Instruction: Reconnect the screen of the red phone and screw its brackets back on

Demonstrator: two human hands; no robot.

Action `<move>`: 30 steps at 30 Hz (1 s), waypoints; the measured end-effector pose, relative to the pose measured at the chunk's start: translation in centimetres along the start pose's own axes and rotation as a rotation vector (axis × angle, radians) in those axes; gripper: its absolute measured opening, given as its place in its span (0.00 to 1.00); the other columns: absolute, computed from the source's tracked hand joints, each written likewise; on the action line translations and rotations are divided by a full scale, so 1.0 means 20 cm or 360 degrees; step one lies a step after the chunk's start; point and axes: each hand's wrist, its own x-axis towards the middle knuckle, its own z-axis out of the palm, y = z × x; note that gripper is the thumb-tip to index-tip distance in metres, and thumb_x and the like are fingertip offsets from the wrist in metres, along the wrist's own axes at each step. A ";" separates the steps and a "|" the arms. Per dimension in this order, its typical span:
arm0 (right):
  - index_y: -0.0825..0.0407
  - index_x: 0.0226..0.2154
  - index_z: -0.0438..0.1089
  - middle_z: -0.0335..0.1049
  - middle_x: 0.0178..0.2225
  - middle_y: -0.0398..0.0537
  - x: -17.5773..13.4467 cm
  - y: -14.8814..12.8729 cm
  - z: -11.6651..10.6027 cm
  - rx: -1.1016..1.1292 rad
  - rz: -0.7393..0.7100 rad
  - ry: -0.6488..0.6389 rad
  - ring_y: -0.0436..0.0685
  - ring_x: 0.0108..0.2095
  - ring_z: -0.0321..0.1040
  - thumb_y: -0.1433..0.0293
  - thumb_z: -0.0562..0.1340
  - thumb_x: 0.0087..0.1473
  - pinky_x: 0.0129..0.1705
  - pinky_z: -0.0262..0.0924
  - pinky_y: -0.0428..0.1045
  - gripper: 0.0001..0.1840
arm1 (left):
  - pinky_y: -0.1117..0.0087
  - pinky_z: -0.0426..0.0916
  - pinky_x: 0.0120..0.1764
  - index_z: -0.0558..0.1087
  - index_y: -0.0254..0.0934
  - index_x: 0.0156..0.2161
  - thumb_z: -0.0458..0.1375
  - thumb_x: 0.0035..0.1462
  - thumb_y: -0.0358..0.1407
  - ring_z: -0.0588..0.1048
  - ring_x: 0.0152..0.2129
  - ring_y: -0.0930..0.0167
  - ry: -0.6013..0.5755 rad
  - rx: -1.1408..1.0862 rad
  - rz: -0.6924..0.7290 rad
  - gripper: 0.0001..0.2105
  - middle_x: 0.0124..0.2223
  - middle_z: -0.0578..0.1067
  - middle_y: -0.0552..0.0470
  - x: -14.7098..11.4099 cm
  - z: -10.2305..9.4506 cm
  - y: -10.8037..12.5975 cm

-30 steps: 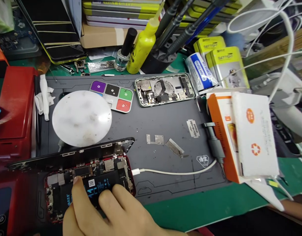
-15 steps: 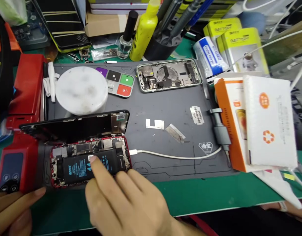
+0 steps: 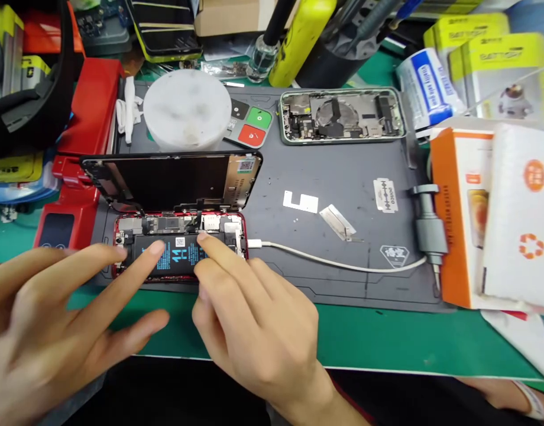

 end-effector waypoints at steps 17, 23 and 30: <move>0.56 0.49 0.74 0.85 0.57 0.54 0.01 0.01 0.00 -0.0038 -0.0031 -0.0099 0.54 0.32 0.73 0.82 0.61 0.70 0.33 0.64 0.53 0.10 | 0.50 0.77 0.51 0.76 0.35 0.69 0.63 0.76 0.42 0.82 0.50 0.49 -0.0046 0.0218 0.0024 0.23 0.53 0.84 0.40 0.12 0.08 0.09; 0.58 0.51 0.76 0.84 0.58 0.53 0.01 0.01 0.01 -0.0148 -0.0106 -0.0120 0.56 0.32 0.67 0.82 0.61 0.72 0.34 0.61 0.55 0.12 | 0.50 0.78 0.53 0.78 0.31 0.65 0.67 0.73 0.38 0.84 0.50 0.50 0.0007 0.0181 0.0045 0.20 0.49 0.84 0.41 0.14 0.09 0.08; 0.58 0.52 0.75 0.83 0.58 0.54 0.00 0.00 0.01 -0.0236 -0.0168 -0.0155 0.57 0.32 0.64 0.81 0.58 0.74 0.35 0.60 0.54 0.12 | 0.54 0.72 0.48 0.77 0.33 0.66 0.63 0.76 0.40 0.80 0.47 0.55 0.0057 0.0200 0.0012 0.20 0.46 0.82 0.44 0.13 0.11 0.07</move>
